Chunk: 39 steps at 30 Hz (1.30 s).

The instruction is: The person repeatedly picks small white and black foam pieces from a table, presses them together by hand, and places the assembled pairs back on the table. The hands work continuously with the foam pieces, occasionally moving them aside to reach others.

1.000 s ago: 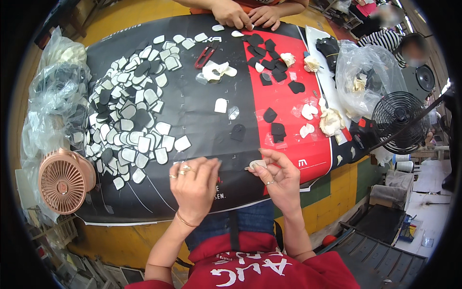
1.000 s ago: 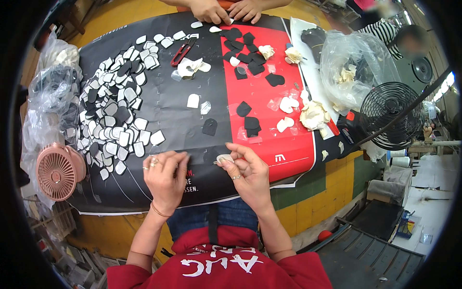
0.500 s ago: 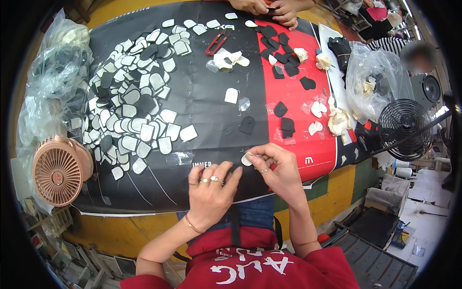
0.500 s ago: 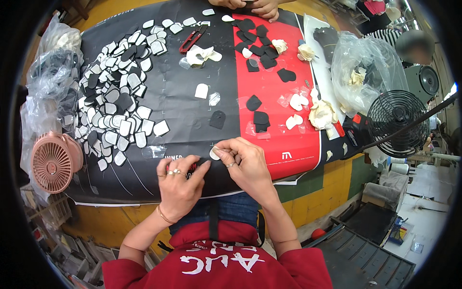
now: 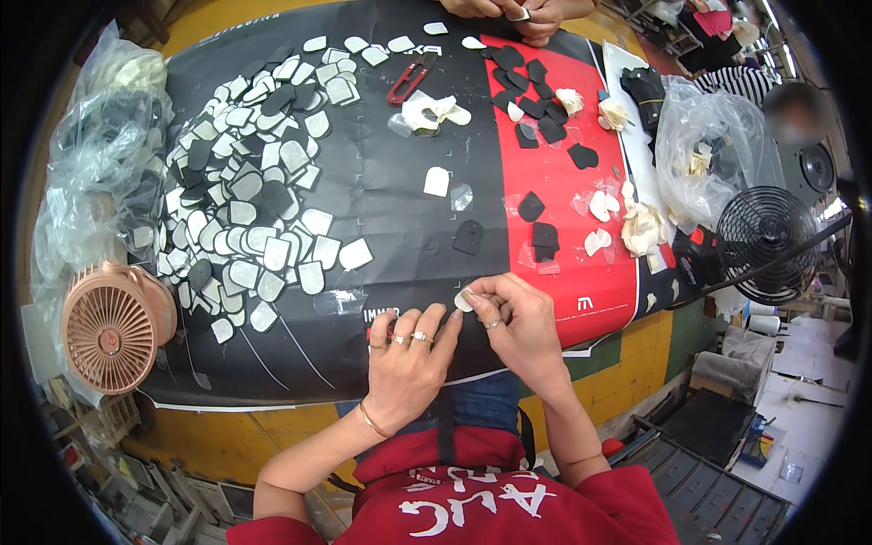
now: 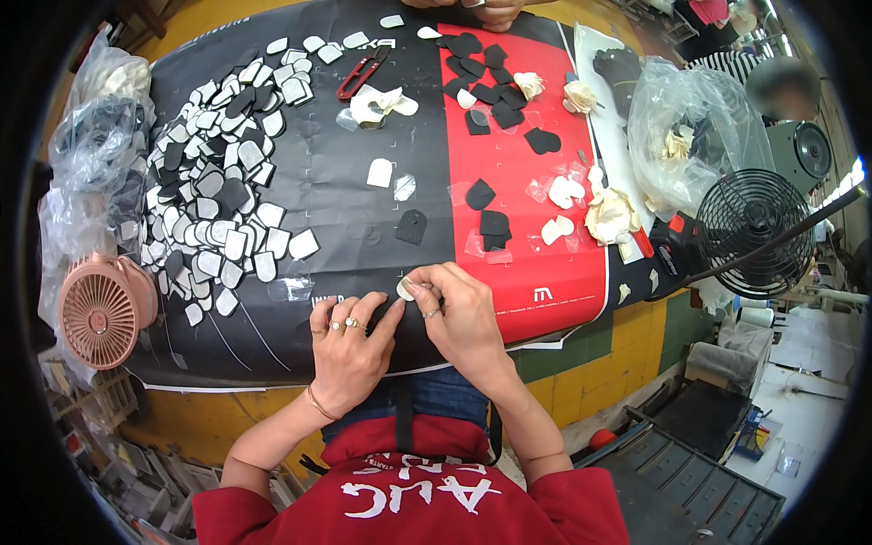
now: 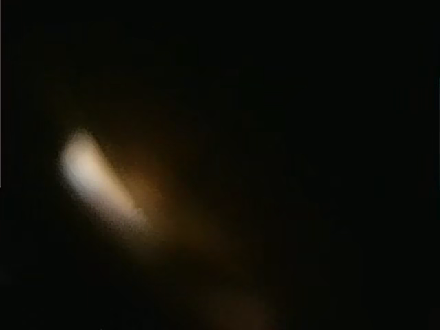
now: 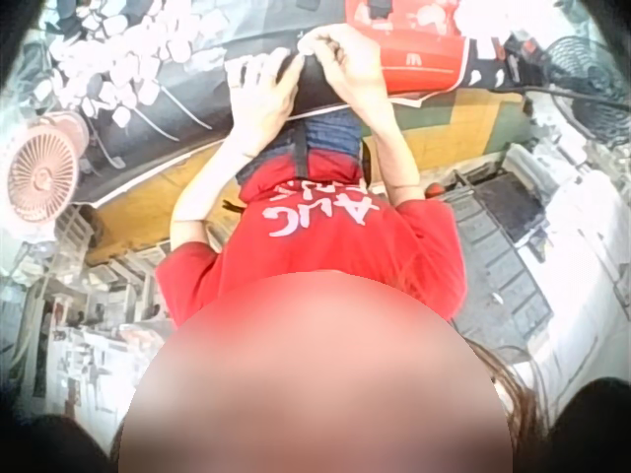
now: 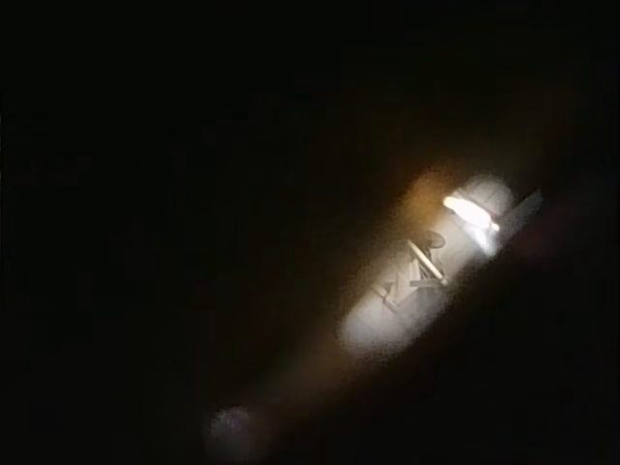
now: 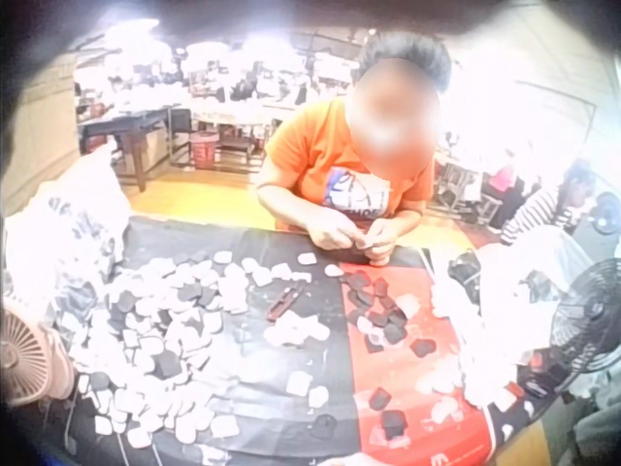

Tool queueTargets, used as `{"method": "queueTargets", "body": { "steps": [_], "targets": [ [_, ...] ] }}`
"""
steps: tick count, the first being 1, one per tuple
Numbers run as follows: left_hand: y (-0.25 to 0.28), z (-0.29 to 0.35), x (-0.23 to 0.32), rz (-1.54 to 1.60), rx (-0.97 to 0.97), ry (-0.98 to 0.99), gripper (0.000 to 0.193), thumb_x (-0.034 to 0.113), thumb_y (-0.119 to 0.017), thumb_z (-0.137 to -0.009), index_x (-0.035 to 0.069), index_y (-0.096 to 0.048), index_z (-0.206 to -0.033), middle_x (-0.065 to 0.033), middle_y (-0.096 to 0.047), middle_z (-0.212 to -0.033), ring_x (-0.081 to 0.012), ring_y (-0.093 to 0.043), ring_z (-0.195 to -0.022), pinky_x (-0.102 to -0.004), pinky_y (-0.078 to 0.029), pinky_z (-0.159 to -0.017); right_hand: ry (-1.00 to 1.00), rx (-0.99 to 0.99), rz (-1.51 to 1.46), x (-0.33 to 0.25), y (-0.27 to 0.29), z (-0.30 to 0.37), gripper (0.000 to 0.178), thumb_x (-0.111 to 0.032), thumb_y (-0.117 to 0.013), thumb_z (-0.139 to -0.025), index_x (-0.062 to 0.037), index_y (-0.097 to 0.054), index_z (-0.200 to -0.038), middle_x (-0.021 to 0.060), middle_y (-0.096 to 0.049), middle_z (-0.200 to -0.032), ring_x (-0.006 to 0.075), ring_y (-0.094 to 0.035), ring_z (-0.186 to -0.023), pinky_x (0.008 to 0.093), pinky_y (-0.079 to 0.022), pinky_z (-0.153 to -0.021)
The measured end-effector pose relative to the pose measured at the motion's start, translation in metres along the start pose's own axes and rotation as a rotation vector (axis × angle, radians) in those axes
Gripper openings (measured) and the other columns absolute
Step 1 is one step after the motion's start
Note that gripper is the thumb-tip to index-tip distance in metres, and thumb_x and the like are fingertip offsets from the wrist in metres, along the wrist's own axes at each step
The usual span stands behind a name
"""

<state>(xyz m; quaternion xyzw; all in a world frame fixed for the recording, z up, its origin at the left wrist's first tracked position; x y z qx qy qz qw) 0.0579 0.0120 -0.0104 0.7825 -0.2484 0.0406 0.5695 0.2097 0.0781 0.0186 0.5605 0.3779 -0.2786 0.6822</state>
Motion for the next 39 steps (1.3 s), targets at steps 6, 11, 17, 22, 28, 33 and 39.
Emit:
{"method": "queueTargets", "body": {
  "steps": [6,11,17,22,28,33,39],
  "targets": [
    [-0.001,0.001,0.000,-0.008,-0.003,-0.002,0.040,0.011,-0.073,-0.075,0.017,-0.073,-0.115,-0.0022,-0.060,-0.117,-0.0201,-0.058,-0.104,-0.0444,-0.035,-0.103,0.065,0.025,0.031,-0.002,-0.001,0.000,0.010,-0.005,-0.071,-0.093,0.0043,-0.071,-0.097,0.0087,-0.065,-0.080,0.0100,-0.057,-0.061,0.0263,-0.045,-0.054],
    [0.000,0.001,-0.001,0.018,0.017,0.002,0.044,0.010,-0.073,-0.075,0.017,-0.072,-0.118,-0.0026,-0.060,-0.117,-0.0204,-0.058,-0.104,-0.0447,-0.035,-0.104,0.072,0.028,0.022,0.000,-0.002,0.000,0.010,-0.004,-0.070,-0.093,0.0046,-0.070,-0.098,0.0100,-0.066,-0.081,0.0125,-0.058,-0.061,0.0279,-0.046,-0.055],
    [0.002,-0.002,-0.001,-0.014,-0.037,-0.005,0.040,0.018,-0.068,-0.082,0.016,-0.071,-0.122,-0.0022,-0.060,-0.117,-0.0194,-0.058,-0.100,-0.0453,-0.039,-0.102,0.088,0.037,0.042,0.000,-0.002,0.001,0.011,-0.005,-0.071,-0.093,0.0049,-0.070,-0.098,0.0112,-0.066,-0.082,0.0146,-0.059,-0.061,0.0283,-0.047,-0.056],
    [0.004,-0.007,-0.001,-0.065,-0.065,-0.054,0.042,0.017,-0.065,-0.082,0.012,-0.070,-0.123,-0.0044,-0.060,-0.118,-0.0201,-0.058,-0.097,-0.0464,-0.042,-0.100,0.068,0.078,0.073,-0.002,-0.002,0.003,0.011,-0.006,-0.072,-0.093,0.0050,-0.069,-0.096,0.0111,-0.065,-0.081,0.0151,-0.059,-0.060,0.0296,-0.047,-0.055],
    [0.007,-0.010,0.001,-0.087,-0.086,-0.084,0.041,0.016,-0.063,-0.083,0.011,-0.070,-0.123,-0.0057,-0.060,-0.118,-0.0207,-0.058,-0.095,-0.0477,-0.043,-0.102,0.040,0.077,0.144,-0.001,0.000,0.005,0.013,-0.011,-0.070,-0.094,0.0011,-0.066,-0.094,0.0140,-0.062,-0.084,0.0284,-0.064,-0.064,0.0397,-0.050,-0.059],
    [0.007,-0.012,0.002,-0.110,-0.111,-0.090,0.042,0.015,-0.065,-0.081,0.011,-0.070,-0.123,-0.0063,-0.059,-0.117,-0.0212,-0.058,-0.096,-0.0487,-0.042,-0.103,0.065,0.105,0.178,0.001,-0.004,0.006,0.013,-0.010,-0.067,-0.095,0.0016,-0.064,-0.094,0.0149,-0.061,-0.085,0.0329,-0.062,-0.072,0.0436,-0.051,-0.064],
    [0.008,-0.013,0.003,-0.130,-0.150,-0.115,0.045,0.013,-0.070,-0.078,0.011,-0.070,-0.123,-0.0074,-0.059,-0.115,-0.0222,-0.060,-0.097,-0.0500,-0.040,-0.105,0.131,0.133,0.217,0.003,-0.007,0.008,0.010,-0.008,-0.064,-0.097,0.0018,-0.061,-0.094,0.0151,-0.059,-0.089,0.0345,-0.060,-0.083,0.0448,-0.051,-0.071]
  ]
}}
Point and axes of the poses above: each hand's wrist, its own z-axis away from the middle knuckle, its own y-axis out of the back of the hand, x = y × z, the point moved 2 cm from there along -z, towards the middle knuckle
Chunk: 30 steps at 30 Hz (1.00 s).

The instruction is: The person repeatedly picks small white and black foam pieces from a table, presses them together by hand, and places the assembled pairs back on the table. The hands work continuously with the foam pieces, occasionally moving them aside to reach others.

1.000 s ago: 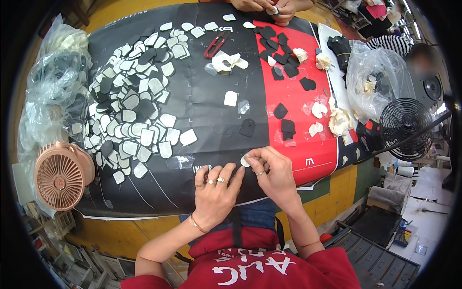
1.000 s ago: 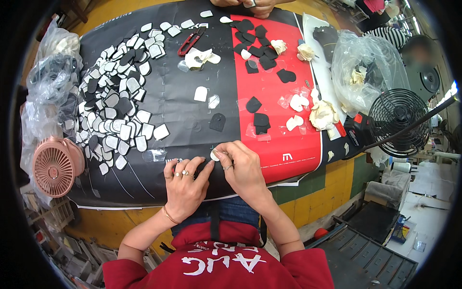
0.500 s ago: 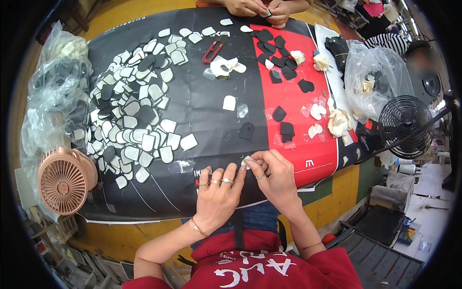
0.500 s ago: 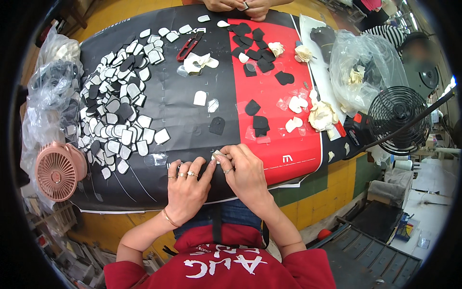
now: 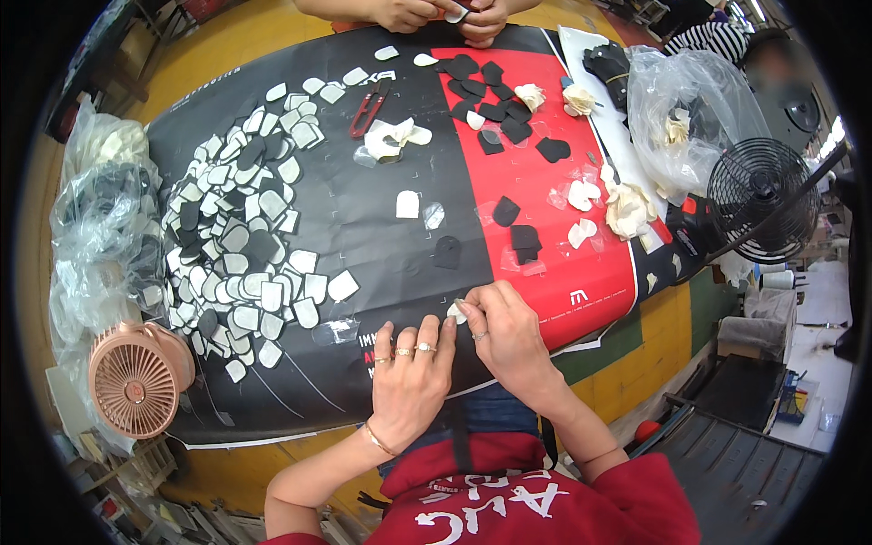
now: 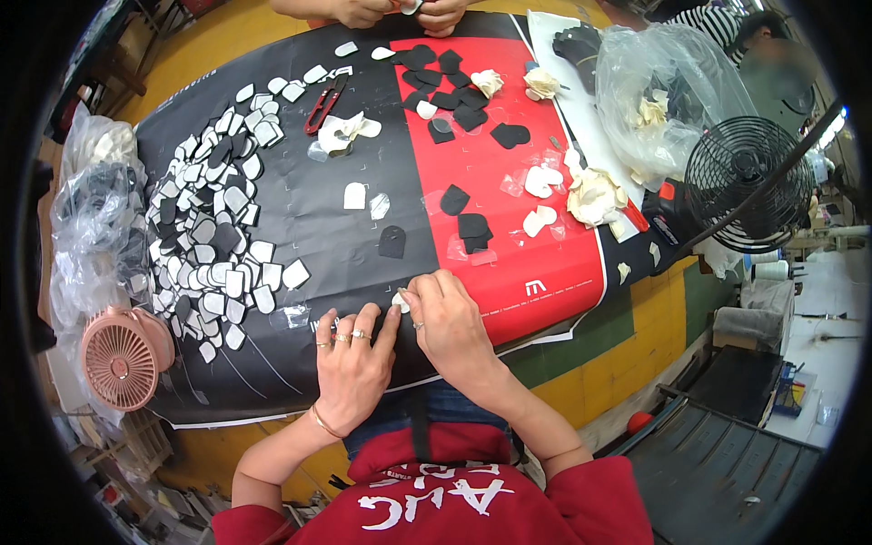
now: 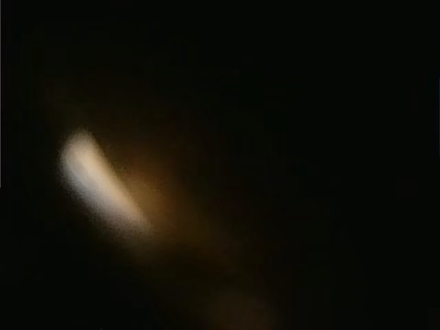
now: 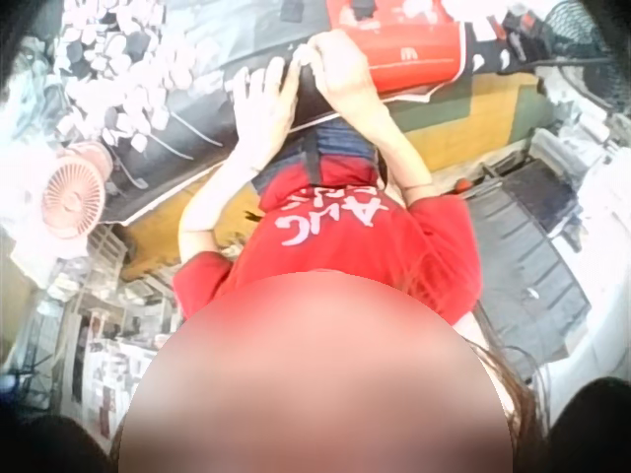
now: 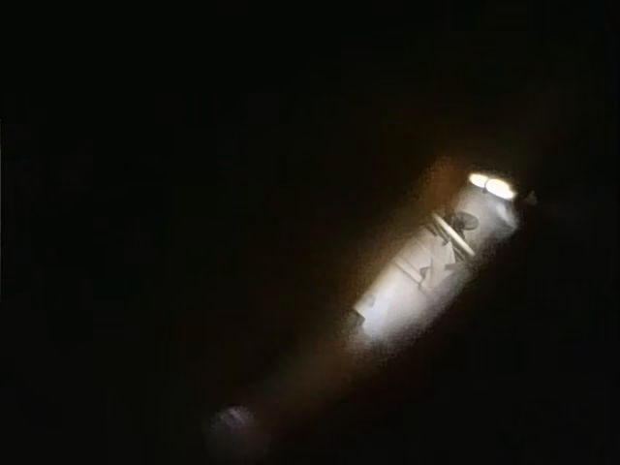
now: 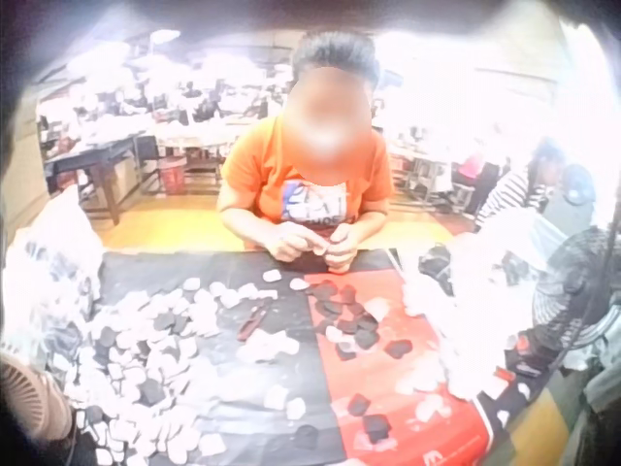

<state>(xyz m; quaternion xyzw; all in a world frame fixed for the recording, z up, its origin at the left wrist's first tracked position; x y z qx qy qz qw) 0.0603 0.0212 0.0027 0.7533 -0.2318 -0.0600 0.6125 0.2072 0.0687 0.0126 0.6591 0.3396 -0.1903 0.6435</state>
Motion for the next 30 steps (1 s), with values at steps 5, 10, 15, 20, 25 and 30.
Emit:
{"method": "queueTargets", "body": {
  "steps": [5,10,15,20,25,30],
  "targets": [
    [0.001,-0.001,-0.001,-0.007,-0.013,-0.021,0.044,0.012,-0.069,-0.078,0.010,-0.069,-0.122,-0.0079,-0.059,-0.115,-0.0228,-0.059,-0.098,-0.0505,-0.040,-0.105,0.004,0.030,0.009,0.002,-0.003,0.002,0.010,-0.007,-0.064,-0.096,0.0014,-0.060,-0.093,0.0146,-0.058,-0.088,0.0343,-0.060,-0.084,0.0448,-0.051,-0.072],
    [0.001,-0.001,-0.001,-0.001,-0.024,-0.030,0.046,0.012,-0.070,-0.078,0.009,-0.069,-0.124,-0.0088,-0.058,-0.116,-0.0236,-0.059,-0.100,-0.0508,-0.040,-0.105,0.063,0.120,0.040,0.002,-0.006,0.004,0.010,-0.005,-0.069,-0.093,0.0018,-0.062,-0.093,0.0155,-0.060,-0.087,0.0351,-0.062,-0.077,0.0441,-0.051,-0.067],
    [0.002,-0.001,-0.001,-0.005,-0.035,-0.037,0.047,0.011,-0.069,-0.078,0.009,-0.068,-0.125,-0.0099,-0.058,-0.117,-0.0242,-0.059,-0.101,-0.0511,-0.040,-0.106,0.061,0.166,0.086,0.001,-0.009,0.006,0.012,-0.008,-0.070,-0.092,0.0003,-0.062,-0.093,0.0133,-0.061,-0.086,0.0337,-0.062,-0.077,0.0437,-0.051,-0.068],
    [0.003,-0.002,-0.001,0.016,-0.038,-0.041,0.046,0.010,-0.068,-0.080,0.009,-0.068,-0.126,-0.0104,-0.058,-0.117,-0.0247,-0.059,-0.102,-0.0500,-0.040,-0.107,0.011,0.258,0.164,0.005,-0.001,0.004,0.023,-0.019,-0.076,-0.089,-0.0030,-0.061,-0.096,0.0090,-0.061,-0.082,0.0304,-0.063,-0.075,0.0412,-0.049,-0.063],
    [0.004,-0.003,0.000,-0.020,-0.052,-0.057,0.042,0.015,-0.065,-0.085,0.007,-0.066,-0.126,-0.0087,-0.059,-0.116,-0.0225,-0.059,-0.101,-0.0478,-0.042,-0.106,-0.282,0.213,0.018,0.011,0.003,-0.003,0.038,-0.029,-0.081,-0.084,-0.0066,-0.060,-0.106,0.0055,-0.062,-0.079,0.0278,-0.064,-0.075,0.0412,-0.049,-0.065],
    [0.004,-0.003,0.000,-0.024,-0.048,-0.051,0.044,0.015,-0.066,-0.084,0.007,-0.066,-0.127,-0.0093,-0.059,-0.118,-0.0241,-0.059,-0.102,-0.0478,-0.042,-0.106,-0.161,0.295,0.064,0.007,0.001,-0.002,0.040,-0.030,-0.082,-0.083,-0.0075,-0.060,-0.109,0.0047,-0.063,-0.079,0.0285,-0.064,-0.070,0.0418,-0.048,-0.062]
  ]
}}
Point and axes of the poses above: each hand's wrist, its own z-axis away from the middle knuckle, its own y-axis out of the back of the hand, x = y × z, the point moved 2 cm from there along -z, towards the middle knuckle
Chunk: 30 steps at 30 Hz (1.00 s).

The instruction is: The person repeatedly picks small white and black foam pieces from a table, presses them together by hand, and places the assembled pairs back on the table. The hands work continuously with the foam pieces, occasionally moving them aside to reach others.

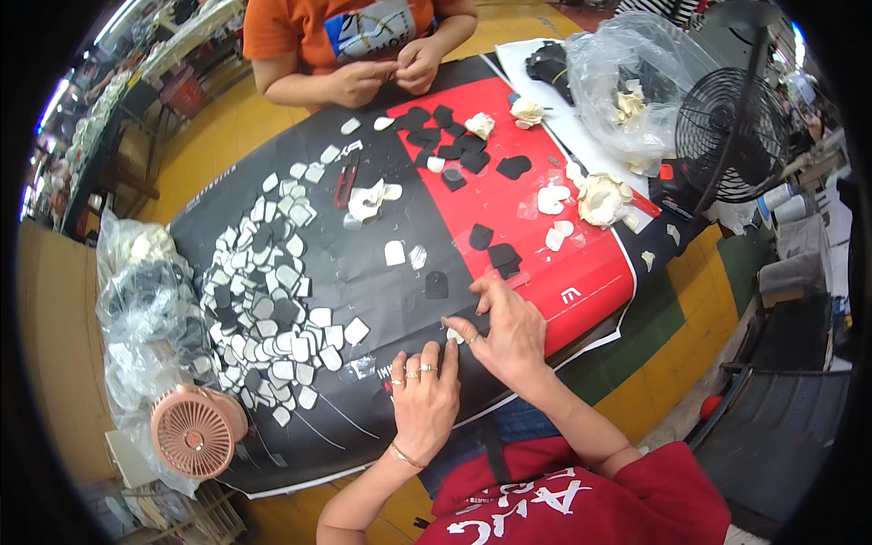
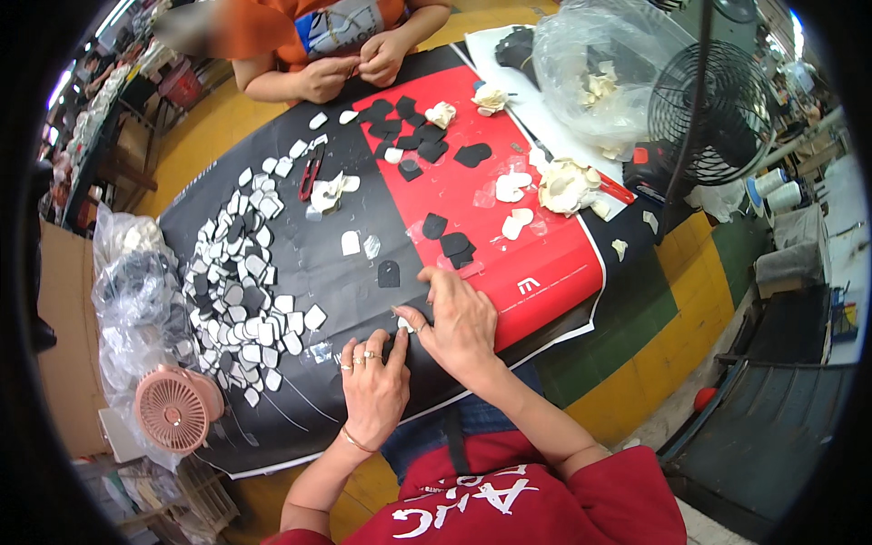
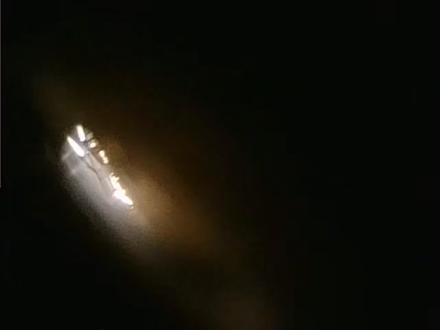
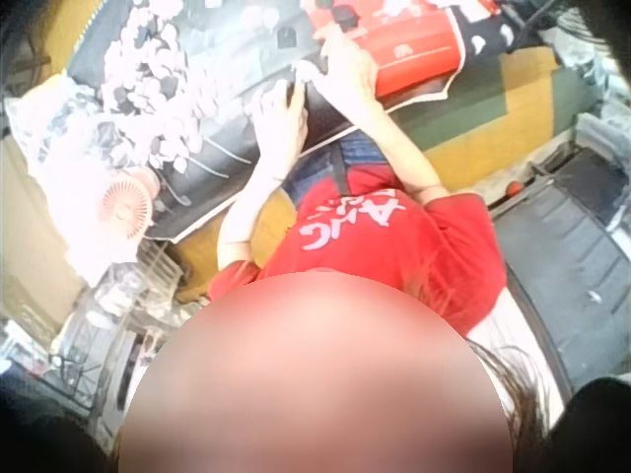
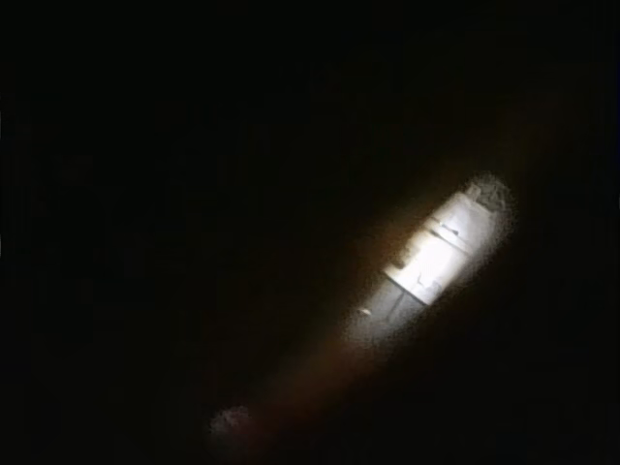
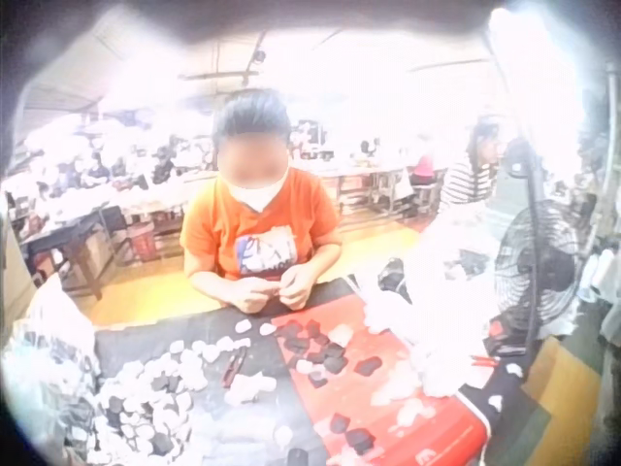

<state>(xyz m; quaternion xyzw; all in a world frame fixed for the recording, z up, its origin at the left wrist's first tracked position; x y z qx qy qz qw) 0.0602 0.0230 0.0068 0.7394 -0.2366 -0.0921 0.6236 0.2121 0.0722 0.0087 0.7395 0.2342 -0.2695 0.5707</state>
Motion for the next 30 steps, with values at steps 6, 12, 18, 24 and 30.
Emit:
{"method": "queueTargets", "body": {
  "steps": [6,12,18,24,30],
  "targets": [
    [0.001,0.001,-0.004,-0.004,0.033,0.035,0.042,0.015,-0.068,-0.083,0.012,-0.068,-0.124,-0.0093,-0.061,-0.115,-0.0257,-0.059,-0.107,-0.0501,-0.036,-0.111,0.008,0.035,-0.032,0.006,-0.006,-0.003,0.032,-0.023,-0.074,-0.089,-0.0084,-0.060,-0.114,0.0046,-0.067,-0.093,0.0270,-0.067,-0.081,0.0420,-0.048,-0.067],
    [0.024,0.022,-0.072,-0.103,0.083,0.467,0.050,0.026,-0.072,-0.089,0.007,-0.062,-0.133,-0.0210,-0.054,-0.139,-0.0342,-0.048,-0.134,-0.0592,-0.016,-0.120,0.119,0.265,0.185,0.057,0.052,-0.022,0.015,-0.023,-0.072,-0.091,-0.0116,-0.070,-0.100,0.0051,-0.063,-0.093,0.0252,-0.063,-0.088,0.0428,-0.045,-0.075],
    [0.025,0.036,-0.066,-0.067,0.196,0.468,0.066,0.020,-0.074,-0.087,0.002,-0.048,-0.145,-0.0227,-0.044,-0.148,-0.0350,-0.040,-0.141,-0.0575,-0.013,-0.122,0.000,0.195,0.327,0.098,0.080,-0.049,0.028,-0.028,-0.076,-0.089,-0.0096,-0.069,-0.109,0.0078,-0.060,-0.103,0.0266,-0.059,-0.102,0.0425,-0.041,-0.085],
    [0.018,0.015,-0.006,0.128,0.171,0.282,0.053,0.020,-0.077,-0.083,0.007,-0.062,-0.133,-0.0196,-0.051,-0.142,-0.0337,-0.046,-0.137,-0.0552,-0.013,-0.122,-0.111,0.104,0.237,0.092,0.068,-0.055,0.022,-0.025,-0.078,-0.088,-0.0098,-0.071,-0.102,0.0063,-0.060,-0.100,0.0250,-0.059,-0.101,0.0426,-0.039,-0.090],
    [0.028,-0.004,0.007,0.784,0.127,0.215,0.030,0.011,-0.076,-0.085,0.005,-0.072,-0.114,-0.0119,-0.068,-0.113,-0.0262,-0.066,-0.105,-0.0455,-0.039,-0.108,0.064,0.125,-0.346,0.048,0.081,-0.030,0.013,-0.011,-0.079,-0.087,-0.0046,-0.070,-0.093,0.0028,-0.062,-0.091,0.0122,-0.060,-0.077,0.0312,-0.046,-0.078]
  ]
}}
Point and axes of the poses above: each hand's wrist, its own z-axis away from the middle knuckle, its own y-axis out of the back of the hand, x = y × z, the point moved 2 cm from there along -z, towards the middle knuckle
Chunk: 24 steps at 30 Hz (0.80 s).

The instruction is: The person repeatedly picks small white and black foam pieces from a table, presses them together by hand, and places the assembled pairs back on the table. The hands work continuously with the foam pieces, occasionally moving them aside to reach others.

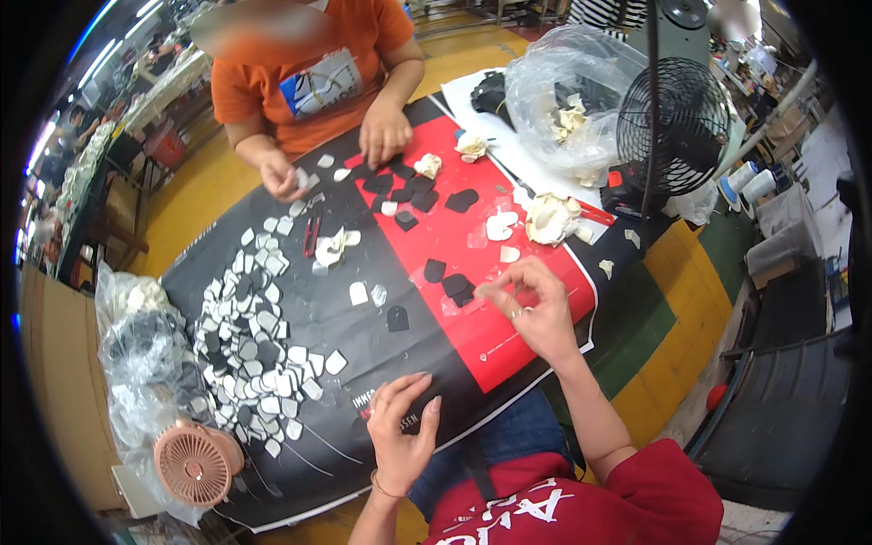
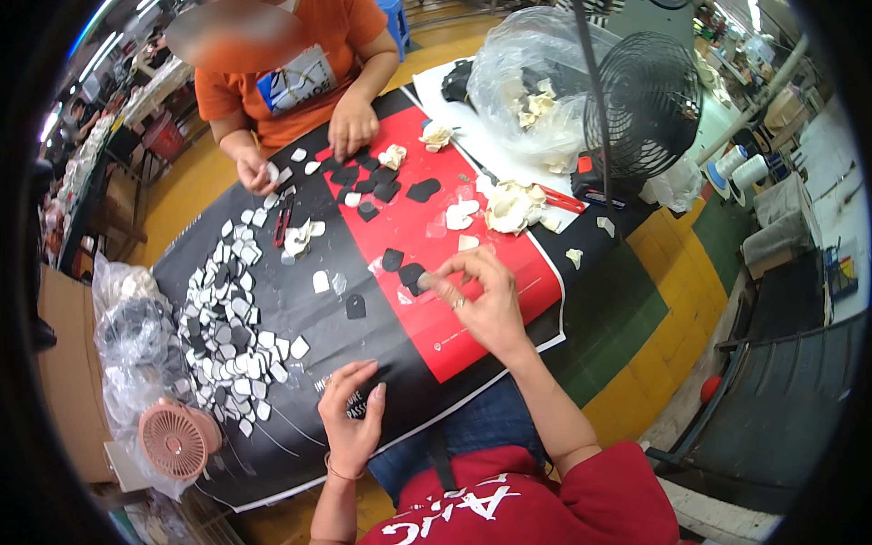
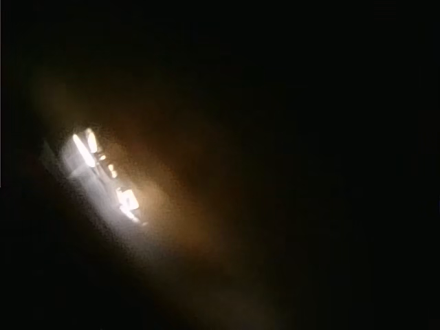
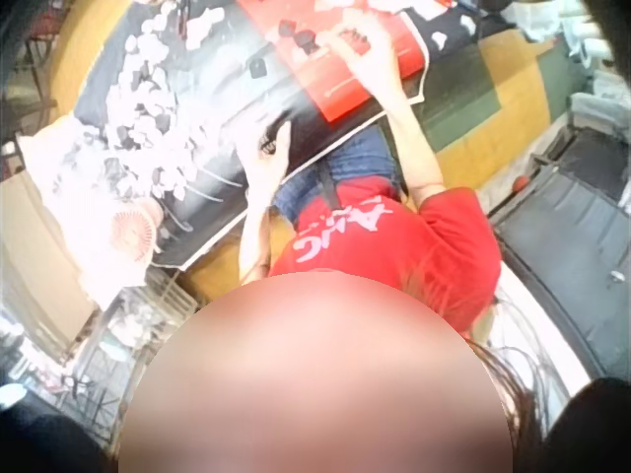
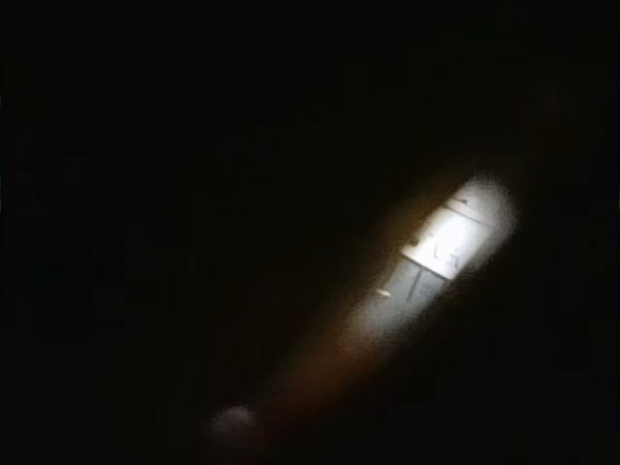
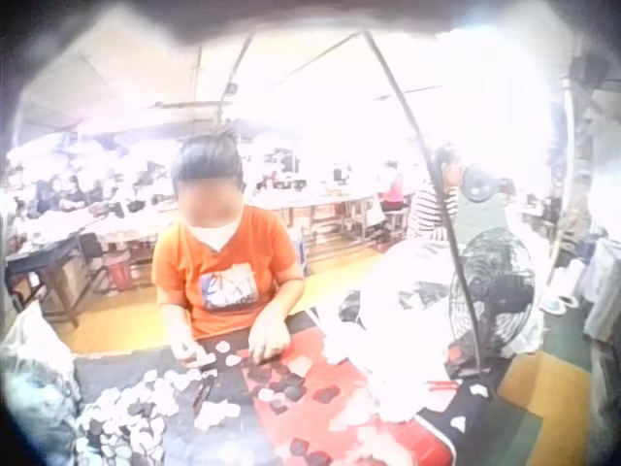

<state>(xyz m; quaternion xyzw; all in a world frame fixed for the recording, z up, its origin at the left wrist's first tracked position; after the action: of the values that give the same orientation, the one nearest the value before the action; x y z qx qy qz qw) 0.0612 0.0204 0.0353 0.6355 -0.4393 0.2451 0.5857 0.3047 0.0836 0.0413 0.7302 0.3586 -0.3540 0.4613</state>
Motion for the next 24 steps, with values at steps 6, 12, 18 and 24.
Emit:
{"method": "queueTargets", "body": {
  "steps": [6,12,18,24],
  "targets": [
    [-0.011,-0.012,0.005,0.547,0.026,0.122,0.018,0.006,-0.075,-0.087,-0.001,-0.072,-0.104,-0.0113,-0.070,-0.106,-0.0194,-0.067,-0.096,-0.0317,-0.050,-0.090,-0.168,-0.299,-0.514,-0.036,-0.033,0.049,0.016,-0.015,-0.079,-0.090,-0.0021,-0.072,-0.097,0.0027,-0.065,-0.092,0.0087,-0.055,-0.077,0.0246,-0.047,-0.072],
    [-0.006,-0.015,0.000,0.331,0.014,0.069,0.010,0.006,-0.076,-0.087,0.001,-0.074,-0.095,-0.0091,-0.070,-0.095,-0.0209,-0.066,-0.087,-0.0319,-0.049,-0.081,-0.247,-0.413,-0.547,-0.037,-0.033,0.051,0.016,-0.009,-0.076,-0.091,0.0007,-0.073,-0.103,0.0044,-0.066,-0.092,0.0080,-0.059,-0.075,0.0250,-0.050,-0.069],
    [0.003,-0.039,-0.012,0.080,-0.128,-0.133,0.019,0.009,-0.072,-0.088,0.006,-0.072,-0.107,-0.0109,-0.068,-0.106,-0.0281,-0.065,-0.094,-0.0385,-0.047,-0.086,-0.135,-0.461,-0.302,-0.030,-0.024,0.043,0.015,-0.008,-0.073,-0.093,0.0021,-0.072,-0.104,0.0085,-0.070,-0.089,0.0128,-0.069,-0.077,0.0276,-0.055,-0.069],
    [0.008,-0.090,-0.048,-0.488,-0.123,-0.369,0.035,0.004,-0.063,-0.086,0.009,-0.070,-0.119,-0.0121,-0.062,-0.124,-0.0316,-0.057,-0.115,-0.0425,-0.044,-0.097,-0.233,-0.268,-0.217,-0.018,-0.019,0.043,0.015,-0.007,-0.071,-0.094,0.0024,-0.072,-0.106,0.0090,-0.071,-0.089,0.0130,-0.069,-0.077,0.0269,-0.055,-0.071]
  ]
}}
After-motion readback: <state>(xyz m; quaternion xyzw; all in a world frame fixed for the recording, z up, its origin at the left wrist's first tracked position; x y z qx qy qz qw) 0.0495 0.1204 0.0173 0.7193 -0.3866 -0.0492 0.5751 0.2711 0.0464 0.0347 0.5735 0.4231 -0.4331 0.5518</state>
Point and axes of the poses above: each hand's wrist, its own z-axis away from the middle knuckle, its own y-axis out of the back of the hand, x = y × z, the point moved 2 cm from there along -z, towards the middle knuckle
